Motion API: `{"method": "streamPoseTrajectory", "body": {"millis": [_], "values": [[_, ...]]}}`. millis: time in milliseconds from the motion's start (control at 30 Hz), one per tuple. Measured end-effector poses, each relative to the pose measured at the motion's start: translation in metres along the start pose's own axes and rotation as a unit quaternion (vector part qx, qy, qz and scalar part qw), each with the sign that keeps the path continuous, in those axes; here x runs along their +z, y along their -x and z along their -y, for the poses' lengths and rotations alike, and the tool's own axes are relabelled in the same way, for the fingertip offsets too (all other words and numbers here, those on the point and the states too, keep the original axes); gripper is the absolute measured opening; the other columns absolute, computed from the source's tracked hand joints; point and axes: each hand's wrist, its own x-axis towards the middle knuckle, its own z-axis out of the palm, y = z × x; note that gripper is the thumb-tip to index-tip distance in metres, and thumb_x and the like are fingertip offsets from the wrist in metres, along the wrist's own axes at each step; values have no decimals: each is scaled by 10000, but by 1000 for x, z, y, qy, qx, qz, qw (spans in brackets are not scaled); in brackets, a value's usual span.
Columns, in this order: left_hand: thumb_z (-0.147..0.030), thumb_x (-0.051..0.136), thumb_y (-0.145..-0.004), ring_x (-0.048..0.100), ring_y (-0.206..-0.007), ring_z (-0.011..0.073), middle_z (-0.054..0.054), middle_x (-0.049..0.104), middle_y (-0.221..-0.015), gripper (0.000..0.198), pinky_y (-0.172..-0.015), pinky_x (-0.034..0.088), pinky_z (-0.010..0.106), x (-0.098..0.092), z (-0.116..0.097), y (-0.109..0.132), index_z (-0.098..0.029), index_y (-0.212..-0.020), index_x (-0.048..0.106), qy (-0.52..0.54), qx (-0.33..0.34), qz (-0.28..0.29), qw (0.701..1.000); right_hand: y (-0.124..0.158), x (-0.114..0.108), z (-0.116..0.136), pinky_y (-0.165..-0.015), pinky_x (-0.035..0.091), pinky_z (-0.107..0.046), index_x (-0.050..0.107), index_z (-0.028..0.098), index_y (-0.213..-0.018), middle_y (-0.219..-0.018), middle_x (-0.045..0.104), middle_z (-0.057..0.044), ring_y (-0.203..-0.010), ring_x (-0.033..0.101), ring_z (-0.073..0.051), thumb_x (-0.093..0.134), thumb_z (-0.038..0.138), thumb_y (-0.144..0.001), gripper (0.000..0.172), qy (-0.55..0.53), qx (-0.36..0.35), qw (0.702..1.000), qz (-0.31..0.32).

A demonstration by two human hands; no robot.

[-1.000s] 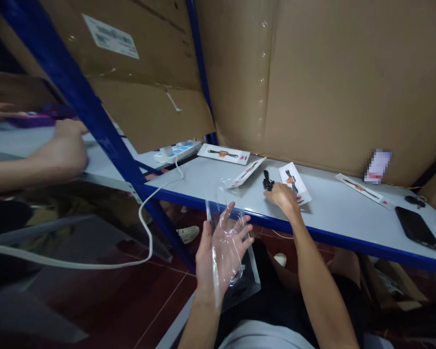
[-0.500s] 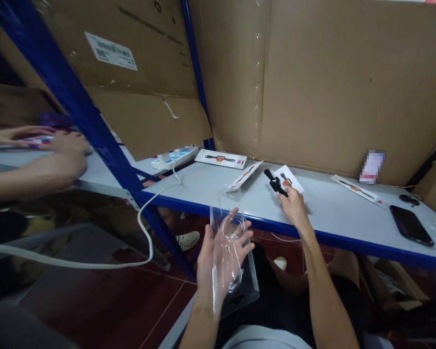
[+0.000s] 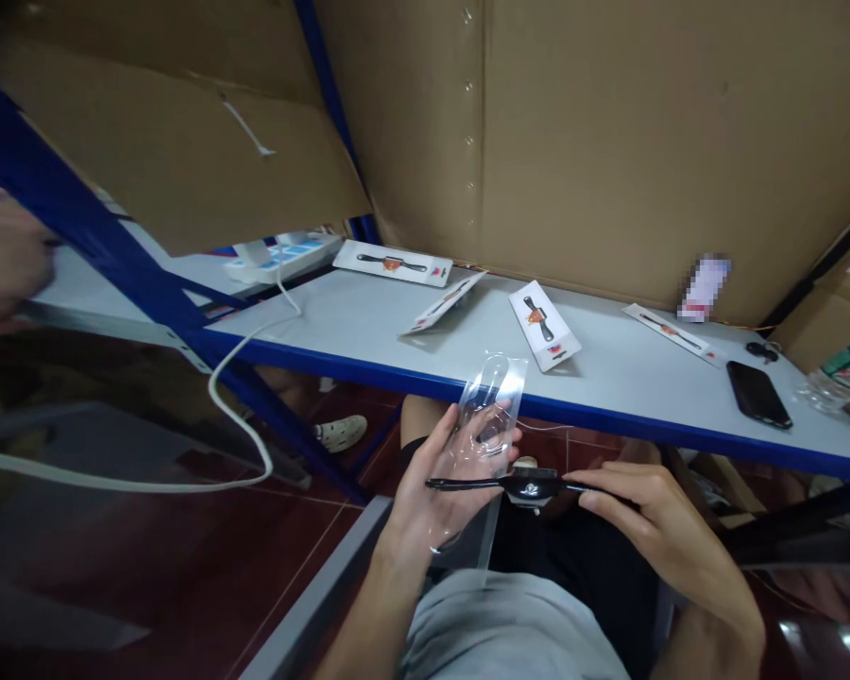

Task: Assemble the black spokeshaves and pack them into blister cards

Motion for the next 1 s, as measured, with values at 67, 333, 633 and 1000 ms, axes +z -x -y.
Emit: {"method": "streamPoseTrajectory", "body": {"millis": [67,333,633,1000], "values": [[-522,437,-1000,717,-819,216,146,723,-995,521,-765,570,336,1,1,1,-153,-1326,609,-1,-5,-9,1000,-2,5,-9,-588,553,-263,814,194,-924,-662,710,-62,-638,681,-194,611,523,-923,387,-70,57,996,-24],[-535,411,-1009,714,-859,255,136,710,-948,583,-781,596,451,6,20,-6,-169,-1454,497,-66,-68,-2,995,4,6,-42,-334,178,-157,594,193,-864,-442,356,118,-350,244,-40,762,495,-797,353,-319,154,927,-126],[-561,366,-1010,711,-895,299,151,694,-1051,587,-647,619,485,1,47,-11,-213,-1470,475,-97,-116,85,985,-26,2,-18,-364,260,-172,572,200,-892,-531,475,95,-390,362,-62,770,477,-763,363,-290,130,942,-108],[-488,485,-992,720,-771,236,154,744,-985,457,-624,579,326,6,37,3,-157,-1240,681,-24,-125,-1,992,-58,22,8,-644,438,-250,696,184,-1175,-592,606,40,-575,574,-153,550,323,-927,320,-25,63,956,-285]]}}
